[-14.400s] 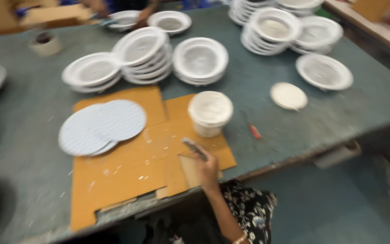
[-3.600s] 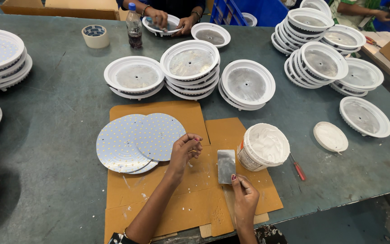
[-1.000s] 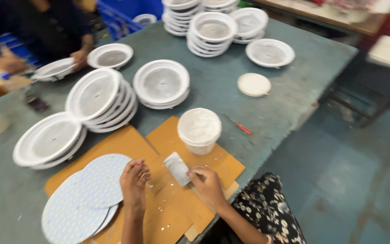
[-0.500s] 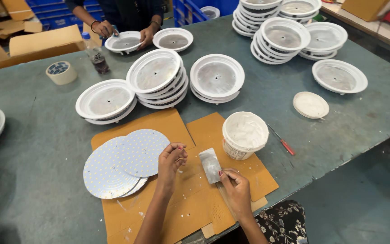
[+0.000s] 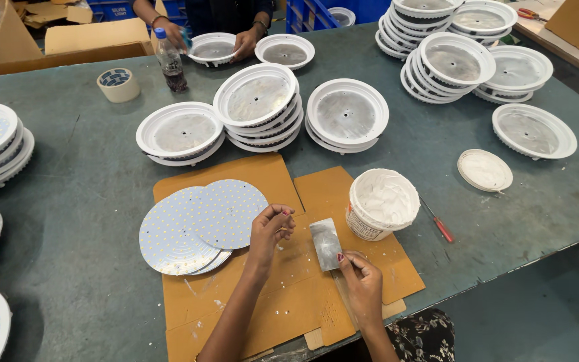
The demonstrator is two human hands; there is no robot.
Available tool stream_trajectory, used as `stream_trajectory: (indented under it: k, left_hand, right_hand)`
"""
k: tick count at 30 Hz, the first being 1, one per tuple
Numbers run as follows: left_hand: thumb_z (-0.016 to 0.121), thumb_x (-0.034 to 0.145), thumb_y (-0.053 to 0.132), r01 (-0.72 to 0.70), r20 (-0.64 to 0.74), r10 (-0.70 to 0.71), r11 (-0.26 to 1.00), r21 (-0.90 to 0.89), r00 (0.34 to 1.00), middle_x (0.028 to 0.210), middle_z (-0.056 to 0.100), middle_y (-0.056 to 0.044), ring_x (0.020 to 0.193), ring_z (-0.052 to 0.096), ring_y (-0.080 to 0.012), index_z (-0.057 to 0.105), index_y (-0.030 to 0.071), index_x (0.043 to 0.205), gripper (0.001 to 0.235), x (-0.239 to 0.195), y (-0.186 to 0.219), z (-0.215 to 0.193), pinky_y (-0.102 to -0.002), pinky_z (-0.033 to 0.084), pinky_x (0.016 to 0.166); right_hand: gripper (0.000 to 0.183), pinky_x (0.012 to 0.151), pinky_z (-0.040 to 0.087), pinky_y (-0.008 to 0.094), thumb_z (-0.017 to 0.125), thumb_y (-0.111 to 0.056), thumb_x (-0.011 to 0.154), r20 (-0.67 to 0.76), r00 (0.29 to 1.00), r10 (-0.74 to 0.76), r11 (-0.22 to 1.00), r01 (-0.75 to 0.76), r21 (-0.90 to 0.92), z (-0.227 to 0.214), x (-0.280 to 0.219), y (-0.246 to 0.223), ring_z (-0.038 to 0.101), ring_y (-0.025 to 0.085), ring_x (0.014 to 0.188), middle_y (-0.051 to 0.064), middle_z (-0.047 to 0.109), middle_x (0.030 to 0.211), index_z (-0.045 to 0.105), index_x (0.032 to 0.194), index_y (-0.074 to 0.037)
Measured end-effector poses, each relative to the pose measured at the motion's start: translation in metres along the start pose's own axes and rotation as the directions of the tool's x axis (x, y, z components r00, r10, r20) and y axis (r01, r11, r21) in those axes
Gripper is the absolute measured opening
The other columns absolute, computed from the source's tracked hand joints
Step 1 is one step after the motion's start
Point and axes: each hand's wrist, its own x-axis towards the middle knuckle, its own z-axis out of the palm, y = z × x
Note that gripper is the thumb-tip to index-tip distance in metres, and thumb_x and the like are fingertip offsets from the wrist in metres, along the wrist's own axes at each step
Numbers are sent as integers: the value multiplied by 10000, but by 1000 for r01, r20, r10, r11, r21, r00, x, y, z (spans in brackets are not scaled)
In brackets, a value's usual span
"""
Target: The person scoops white compound from a container with a metal spatula and spreads it inside white plastic circular housings. They handle the housings one at a time, apply the compound to the interior surfaces, and place the finished pieces into a blue crate. The person also wipes the spatula and their hands with a cloth during the process.
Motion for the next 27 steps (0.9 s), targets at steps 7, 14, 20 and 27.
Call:
stream_trajectory:
  k: [7,14,20,27]
  left_hand:
    - [606,964,209,-8,2,8,1000,12,1000,771,631,-30,685,568,-98,667,47,985,175,-2,0,0,-253,462,635]
    - [608,966,211,-7,9,7,1000,11,1000,778,636,-26,696,577,-95,664,47,983,174,-2,0,1,-250,468,646]
    - [606,966,209,-7,7,7,1000,26,1000,773,633,-26,697,577,-96,666,47,985,174,-2,0,0,-254,468,642]
    - [607,959,207,-12,9,12,1000,14,1000,775,637,-27,695,578,-97,665,46,985,173,0,-2,-2,-253,467,640]
  right_hand:
    - [243,846,518,276,670,-117,960,5,1000,1,1000,-1,-8,1,-1,-3,631,128,915,100,702,1003,735,973,116]
    - [251,857,515,280,666,-120,962,10,1000,-3,1000,3,3,1,-1,-3,632,131,928,102,702,1012,733,977,121]
    - [255,855,519,285,664,-127,960,13,1000,21,1000,-21,1,1,-1,-5,632,134,923,100,704,1010,742,994,114]
    - [249,852,513,285,669,-123,959,12,1000,10,1000,-10,-8,3,-2,-7,623,132,916,101,700,1004,742,981,114]
